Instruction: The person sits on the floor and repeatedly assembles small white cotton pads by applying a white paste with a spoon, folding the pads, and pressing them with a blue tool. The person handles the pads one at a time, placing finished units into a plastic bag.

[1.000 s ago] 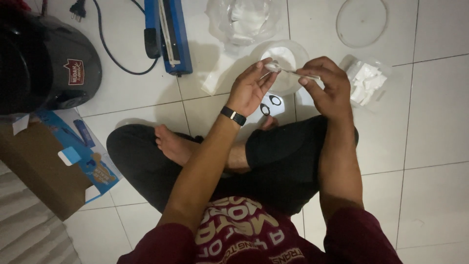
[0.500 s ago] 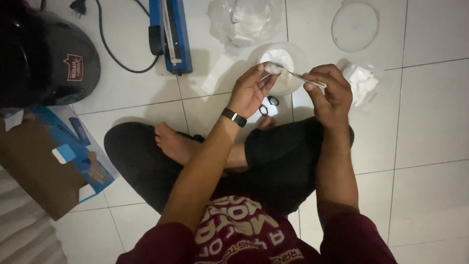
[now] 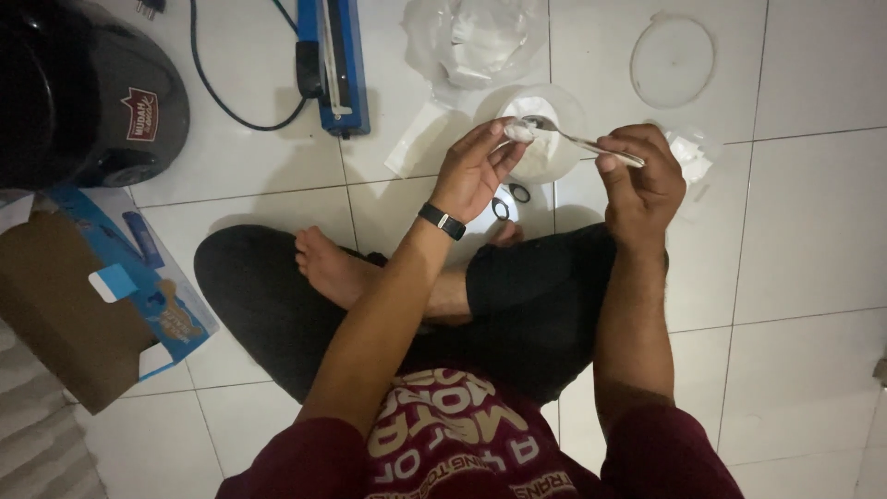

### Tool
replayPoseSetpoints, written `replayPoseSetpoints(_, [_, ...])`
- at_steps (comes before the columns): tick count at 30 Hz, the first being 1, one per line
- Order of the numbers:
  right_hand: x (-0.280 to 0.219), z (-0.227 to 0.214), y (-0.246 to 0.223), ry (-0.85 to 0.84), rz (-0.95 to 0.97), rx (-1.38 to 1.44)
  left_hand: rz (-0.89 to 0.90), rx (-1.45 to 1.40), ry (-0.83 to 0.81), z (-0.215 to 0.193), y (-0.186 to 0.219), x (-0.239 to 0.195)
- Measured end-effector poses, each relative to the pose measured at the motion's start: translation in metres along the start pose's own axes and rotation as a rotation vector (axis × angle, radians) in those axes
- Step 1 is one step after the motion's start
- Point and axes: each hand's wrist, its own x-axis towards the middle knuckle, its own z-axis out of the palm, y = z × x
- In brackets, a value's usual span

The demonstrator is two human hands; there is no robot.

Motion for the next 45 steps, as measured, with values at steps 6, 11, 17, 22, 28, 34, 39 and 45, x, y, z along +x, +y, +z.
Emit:
replayPoseSetpoints(6, [0.003, -0.009, 0.006, 0.162, 0.07, -0.024, 0.006, 0.01, -0.004, -0.003, 0.004, 0.0])
replayPoseSetpoints(11, [0.001, -0.002, 0.059, 0.005, 0.326, -0.151, -0.01, 0.028, -0.012, -0.019, 0.008, 0.005])
replayPoseSetpoints(17, [-0.006, 0.024, 0.1, -0.298, 0.463, -0.355, 0.005, 0.042, 0.002, -0.017, 0.019, 0.0])
replayPoseSetpoints(22, [-0.019, 0.035, 0.11, -0.374, 0.526, -0.354, 0.02, 0.045, -0.01, -0.019, 0.015, 0.0])
replayPoseSetpoints(28, [-0.013, 0.03, 0.113, -0.362, 0.604, -0.289, 0.011, 0.034, 0.021, -0.021, 0.013, 0.001])
replayPoseSetpoints(34, [0.001, 0.013, 0.079, -0.176, 0.765, -0.182, 0.007, 0.041, 0.022, -0.026, 0.014, 0.0])
replayPoseSetpoints(39, [0.021, 0.004, 0.028, 0.217, 0.845, 0.005, 0.013, 0.035, 0.062, -0.009, 0.02, -0.004])
replayPoseSetpoints(45, [0.03, -0.006, -0.004, 0.281, 0.764, 0.108, 0.009, 0.058, 0.005, -0.004, 0.013, -0.003])
